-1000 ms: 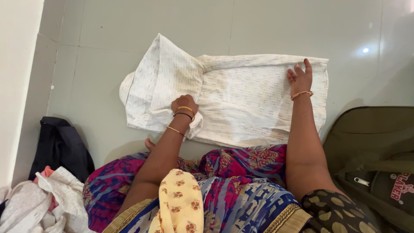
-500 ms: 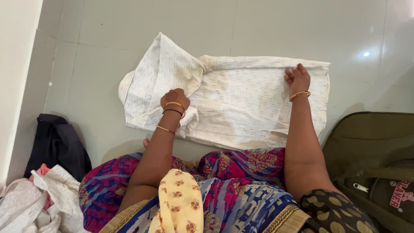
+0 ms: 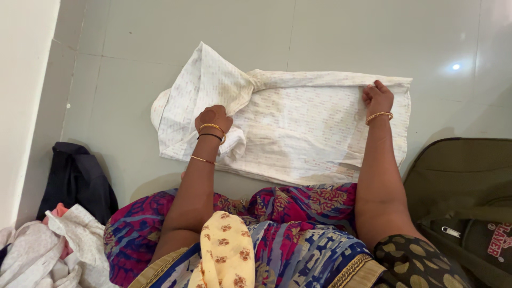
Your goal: The person folds a white shirt on the floor by bringing the sleeves in and folding the body into a rectangle.
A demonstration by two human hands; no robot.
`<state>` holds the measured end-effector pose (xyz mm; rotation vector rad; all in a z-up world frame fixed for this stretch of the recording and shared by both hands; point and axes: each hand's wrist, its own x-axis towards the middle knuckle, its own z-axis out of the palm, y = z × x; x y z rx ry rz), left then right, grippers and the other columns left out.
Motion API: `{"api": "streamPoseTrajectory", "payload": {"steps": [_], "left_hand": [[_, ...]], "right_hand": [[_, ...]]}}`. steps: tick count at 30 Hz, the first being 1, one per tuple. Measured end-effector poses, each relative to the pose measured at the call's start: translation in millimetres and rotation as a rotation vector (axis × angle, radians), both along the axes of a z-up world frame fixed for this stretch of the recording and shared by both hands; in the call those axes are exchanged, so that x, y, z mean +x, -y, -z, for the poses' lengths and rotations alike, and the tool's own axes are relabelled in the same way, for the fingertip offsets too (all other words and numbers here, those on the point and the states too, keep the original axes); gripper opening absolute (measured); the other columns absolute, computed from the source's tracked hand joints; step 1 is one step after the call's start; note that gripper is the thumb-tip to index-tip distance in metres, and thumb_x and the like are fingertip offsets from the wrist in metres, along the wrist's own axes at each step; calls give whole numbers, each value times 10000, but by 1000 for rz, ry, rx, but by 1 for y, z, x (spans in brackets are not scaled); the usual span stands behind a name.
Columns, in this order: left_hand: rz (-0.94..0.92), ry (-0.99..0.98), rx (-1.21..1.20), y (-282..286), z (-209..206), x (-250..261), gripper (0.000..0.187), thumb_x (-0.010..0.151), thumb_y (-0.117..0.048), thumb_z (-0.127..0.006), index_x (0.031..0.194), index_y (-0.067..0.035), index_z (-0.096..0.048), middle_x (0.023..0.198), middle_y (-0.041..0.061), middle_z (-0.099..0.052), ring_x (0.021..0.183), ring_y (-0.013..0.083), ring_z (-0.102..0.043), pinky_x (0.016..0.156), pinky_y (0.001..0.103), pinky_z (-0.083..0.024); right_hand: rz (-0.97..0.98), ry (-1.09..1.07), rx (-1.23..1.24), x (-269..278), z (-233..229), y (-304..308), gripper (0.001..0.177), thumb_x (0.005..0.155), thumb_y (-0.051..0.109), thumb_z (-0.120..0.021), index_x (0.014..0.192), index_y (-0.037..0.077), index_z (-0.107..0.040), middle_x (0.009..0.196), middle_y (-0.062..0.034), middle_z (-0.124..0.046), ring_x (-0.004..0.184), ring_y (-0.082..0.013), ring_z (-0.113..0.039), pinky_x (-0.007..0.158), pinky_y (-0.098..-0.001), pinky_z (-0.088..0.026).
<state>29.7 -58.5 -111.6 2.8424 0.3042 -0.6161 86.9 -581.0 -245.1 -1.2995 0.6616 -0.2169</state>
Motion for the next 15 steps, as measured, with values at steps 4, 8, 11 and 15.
{"api": "streamPoseTrajectory", "payload": {"steps": [4,8,11,15], "left_hand": [[-18,28,-19,-2,-4,4,255,848,-312,-663,1005,-148,-778,1044,106,-756,979,315,-722,826,441,-582],[-11,91,-31,-10,-11,6,255,852,-330,-664,992,-149,-776,1041,109,-759,976,323,-720,819,442,-586],[-19,119,-30,-15,-23,3,252,826,-317,-672,988,-159,-783,1060,102,-755,981,329,-713,813,459,-582],[-63,90,-8,-19,-44,-8,263,825,-322,-678,996,-152,-783,1052,113,-758,976,329,-720,814,450,-587]], "right_hand": [[-15,-5,-179,-2,-9,1,492,940,23,-712,1391,-112,-570,1008,-59,-698,800,-99,-652,640,-241,-516],[-28,-24,-322,-11,-46,-7,482,933,65,-731,1367,-91,-590,1054,-48,-719,852,-90,-713,698,-213,-594],[-36,-60,-370,-27,-65,-7,448,928,92,-743,1328,-76,-630,1064,-60,-735,844,-97,-713,683,-227,-589],[-125,-90,-452,-52,-71,2,439,919,132,-757,1304,-57,-659,1060,-68,-749,834,-85,-716,693,-231,-594]]}}
